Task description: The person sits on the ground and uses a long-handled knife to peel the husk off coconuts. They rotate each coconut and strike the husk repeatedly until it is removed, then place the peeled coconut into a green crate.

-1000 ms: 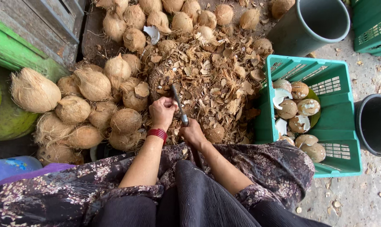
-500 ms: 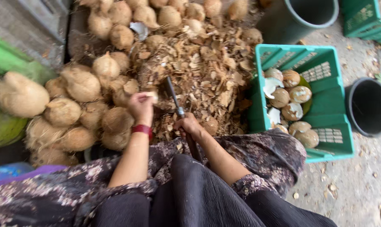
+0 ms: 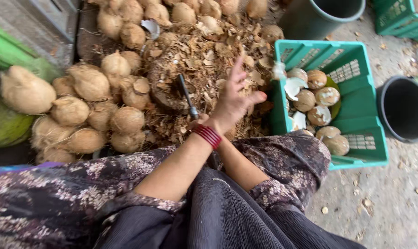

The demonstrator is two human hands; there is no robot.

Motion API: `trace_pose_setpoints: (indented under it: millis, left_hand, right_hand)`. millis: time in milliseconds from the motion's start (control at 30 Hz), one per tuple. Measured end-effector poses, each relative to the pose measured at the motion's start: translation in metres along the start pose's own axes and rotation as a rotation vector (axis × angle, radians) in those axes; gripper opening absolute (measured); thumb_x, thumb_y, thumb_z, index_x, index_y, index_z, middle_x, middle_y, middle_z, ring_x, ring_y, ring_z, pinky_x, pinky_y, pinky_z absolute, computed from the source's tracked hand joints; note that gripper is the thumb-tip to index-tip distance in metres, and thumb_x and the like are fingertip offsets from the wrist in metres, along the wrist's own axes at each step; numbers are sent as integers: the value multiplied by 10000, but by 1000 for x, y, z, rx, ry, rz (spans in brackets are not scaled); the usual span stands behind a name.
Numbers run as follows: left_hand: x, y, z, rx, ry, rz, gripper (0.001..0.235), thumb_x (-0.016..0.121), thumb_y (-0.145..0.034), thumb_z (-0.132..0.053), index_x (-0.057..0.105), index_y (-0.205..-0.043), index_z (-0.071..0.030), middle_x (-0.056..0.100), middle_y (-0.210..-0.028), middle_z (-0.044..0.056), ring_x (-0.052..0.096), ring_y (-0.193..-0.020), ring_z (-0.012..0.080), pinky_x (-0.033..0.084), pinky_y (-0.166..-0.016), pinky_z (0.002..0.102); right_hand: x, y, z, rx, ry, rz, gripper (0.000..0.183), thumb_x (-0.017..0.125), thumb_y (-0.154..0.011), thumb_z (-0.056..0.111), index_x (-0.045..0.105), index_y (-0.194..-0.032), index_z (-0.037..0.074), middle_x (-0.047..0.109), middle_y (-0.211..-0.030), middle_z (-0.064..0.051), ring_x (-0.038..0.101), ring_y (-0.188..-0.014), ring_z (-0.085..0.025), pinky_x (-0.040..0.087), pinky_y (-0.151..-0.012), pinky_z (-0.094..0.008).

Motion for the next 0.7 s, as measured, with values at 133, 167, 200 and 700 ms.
trace_pose_setpoints:
  millis: [133,167,200,700]
  left_hand:
    - [-23,9,11,222,-510,-123,928,873,-746,-166,345,-1507,-127,466,-1493,193,490,-1338,348,449,-1095,500]
    - [-46,10,25,160,-495,-181,842,859,-762,-155,409,-1474,-142,501,-1487,168,528,-1329,324,473,-1094,480]
    - [-67,15,40,95,-474,-234,759,845,-779,-145,473,-1440,-157,535,-1482,144,565,-1320,298,496,-1093,459]
    - [-272,59,166,-296,-621,-694,427,704,-844,-14,635,-1231,-183,697,-1197,27,685,-878,161,623,-774,314]
  right_hand:
    - [-14,5,11,-49,39,-37,91,620,-853,62,566,-880,-6,538,-563,-34,482,-389,-140,424,-340,-300]
    - [-12,6,14,-66,39,-49,98,620,-856,67,566,-886,-8,537,-562,-33,483,-389,-142,424,-339,-301]
    - [-11,10,11,-66,32,-57,104,620,-859,73,567,-892,-11,536,-561,-32,484,-390,-143,424,-338,-303]
    - [-20,24,24,10,100,-256,163,651,-886,103,622,-1015,8,616,-714,-94,510,-480,-142,464,-433,-295]
Point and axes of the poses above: each hand's wrist, its own y-axis away from the middle knuckle, its own x-axis out of the palm, z = x × y, the point moved 9 cm from there along -y, towards the middle knuckle
